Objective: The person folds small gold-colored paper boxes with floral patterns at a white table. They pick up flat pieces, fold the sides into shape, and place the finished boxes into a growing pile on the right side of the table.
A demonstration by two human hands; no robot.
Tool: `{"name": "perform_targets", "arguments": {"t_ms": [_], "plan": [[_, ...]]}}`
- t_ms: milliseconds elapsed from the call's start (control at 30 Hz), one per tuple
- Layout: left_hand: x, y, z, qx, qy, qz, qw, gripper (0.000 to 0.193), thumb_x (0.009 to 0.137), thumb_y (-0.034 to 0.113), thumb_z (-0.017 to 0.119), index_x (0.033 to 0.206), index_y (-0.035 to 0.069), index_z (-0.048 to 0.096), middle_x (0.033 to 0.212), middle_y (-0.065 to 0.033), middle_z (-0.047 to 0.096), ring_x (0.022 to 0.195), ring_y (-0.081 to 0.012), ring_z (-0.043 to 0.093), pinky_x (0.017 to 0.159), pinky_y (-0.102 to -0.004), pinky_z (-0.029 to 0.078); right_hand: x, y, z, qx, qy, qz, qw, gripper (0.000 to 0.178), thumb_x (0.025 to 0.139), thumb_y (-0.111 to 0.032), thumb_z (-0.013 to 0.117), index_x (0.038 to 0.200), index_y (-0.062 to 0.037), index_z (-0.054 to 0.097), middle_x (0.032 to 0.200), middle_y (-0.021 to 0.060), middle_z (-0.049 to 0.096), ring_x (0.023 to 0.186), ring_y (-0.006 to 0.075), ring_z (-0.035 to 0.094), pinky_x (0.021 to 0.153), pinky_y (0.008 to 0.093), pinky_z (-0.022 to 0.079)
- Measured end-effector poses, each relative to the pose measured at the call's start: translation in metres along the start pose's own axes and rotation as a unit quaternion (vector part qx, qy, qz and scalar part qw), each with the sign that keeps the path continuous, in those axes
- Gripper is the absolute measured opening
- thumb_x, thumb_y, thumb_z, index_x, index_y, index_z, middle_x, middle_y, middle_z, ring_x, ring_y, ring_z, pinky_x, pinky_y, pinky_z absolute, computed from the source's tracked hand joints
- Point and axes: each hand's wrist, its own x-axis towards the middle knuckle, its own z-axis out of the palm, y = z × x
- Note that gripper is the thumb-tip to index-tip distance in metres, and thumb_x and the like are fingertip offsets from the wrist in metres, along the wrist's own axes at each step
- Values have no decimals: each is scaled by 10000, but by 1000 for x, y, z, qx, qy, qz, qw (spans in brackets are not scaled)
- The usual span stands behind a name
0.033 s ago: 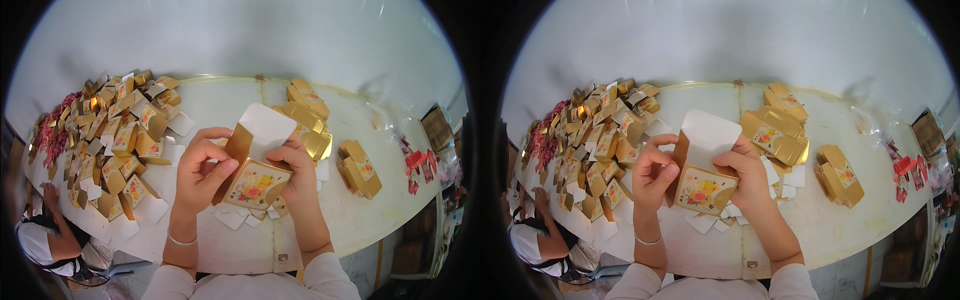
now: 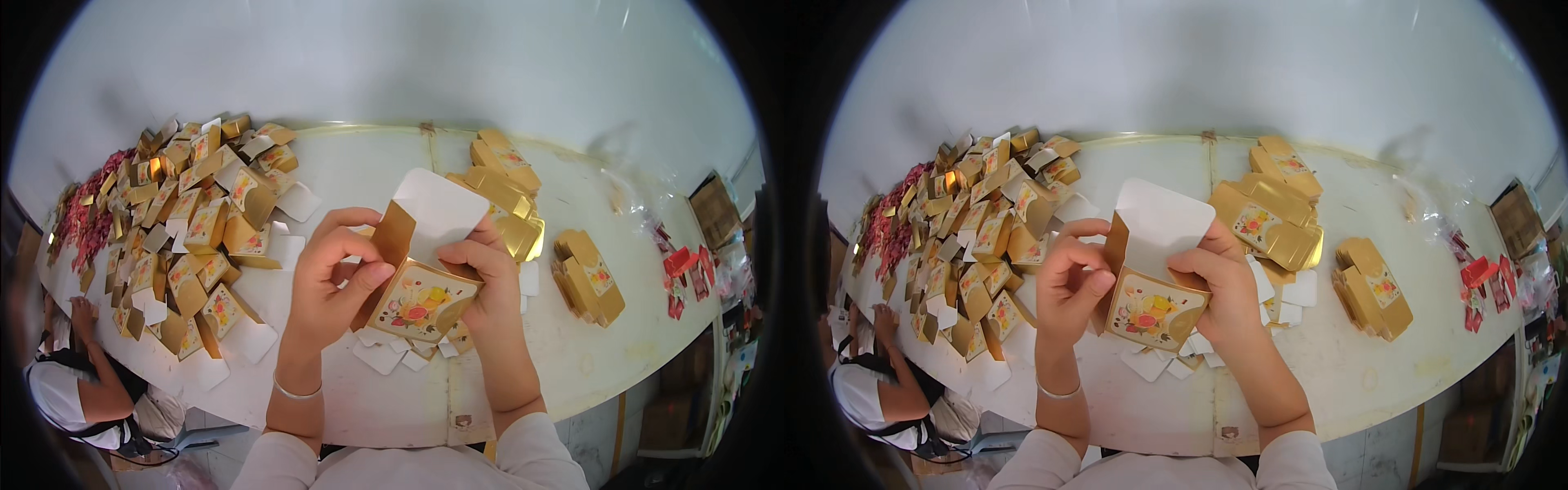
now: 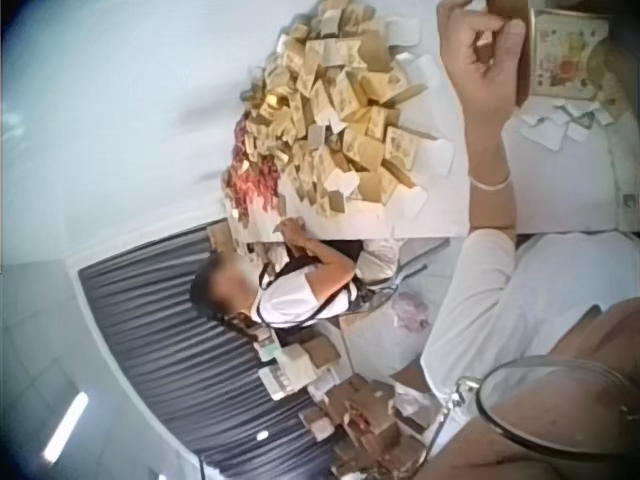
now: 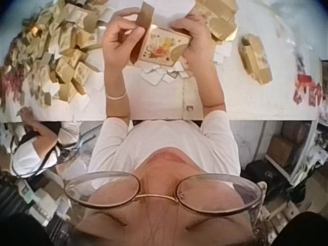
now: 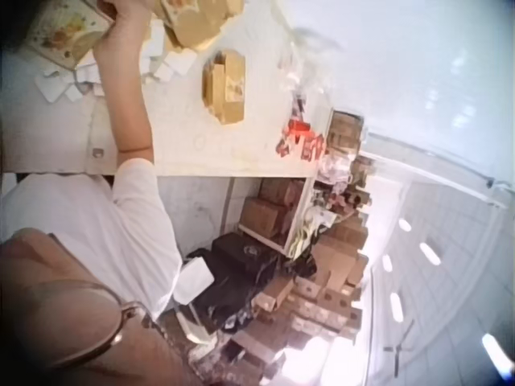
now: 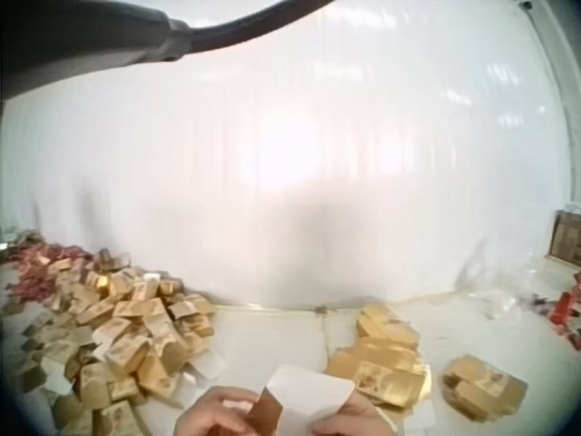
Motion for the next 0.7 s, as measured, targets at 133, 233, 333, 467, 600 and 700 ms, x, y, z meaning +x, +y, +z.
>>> {"name": "perform_targets", "arguments": {"t_ms": [133,233,333,467,600,700], "plan": [[2,15,15,-92,-7,-13,996,500,695,71,724,1127,44,473,1166,-112,455,959,-160,496,790,-279,451,-1,8,1,-21,26,-30,999,346,720,101,438,1038,0,531,991,109,594,894,177,582,774,304,483],[7,16,25,31,6,1,1000,608,648,116,770,1162,36,454,1151,-118,467,943,-169,514,803,-289,429,-2,8,2,-56,45,-55,996,350,724,101,432,1049,5,521,988,114,592,896,175,581,772,305,485],[5,14,21,101,-19,44,994,447,656,101,760,1036,34,534,1143,-145,470,934,-193,528,771,-287,442,1,8,-1,-34,24,-121,992,357,726,106,422,1059,12,507,983,109,592,876,172,586,760,299,491],[3,16,22,48,-9,53,997,313,699,45,714,963,33,547,1140,-152,467,913,-195,542,730,-287,463,-6,2,6,-57,0,-108,992,327,728,86,413,1026,34,535,1044,140,557,962,181,538,834,311,445],[3,6,17,-69,9,42,997,437,732,-1,673,1067,42,396,1147,-164,454,940,-184,532,732,-273,479,5,4,-6,-59,-172,-102,978,257,746,2,418,924,46,599,1101,183,499,1065,228,457,923,339,352],[3,12,27,-138,58,-3,989,515,737,-6,668,1102,62,311,1142,-170,450,935,-191,539,719,-268,486,7,4,-9,-131,-243,-162,948,212,769,-44,460,905,36,602,1090,171,497,1038,225,474,891,338,376]]}}
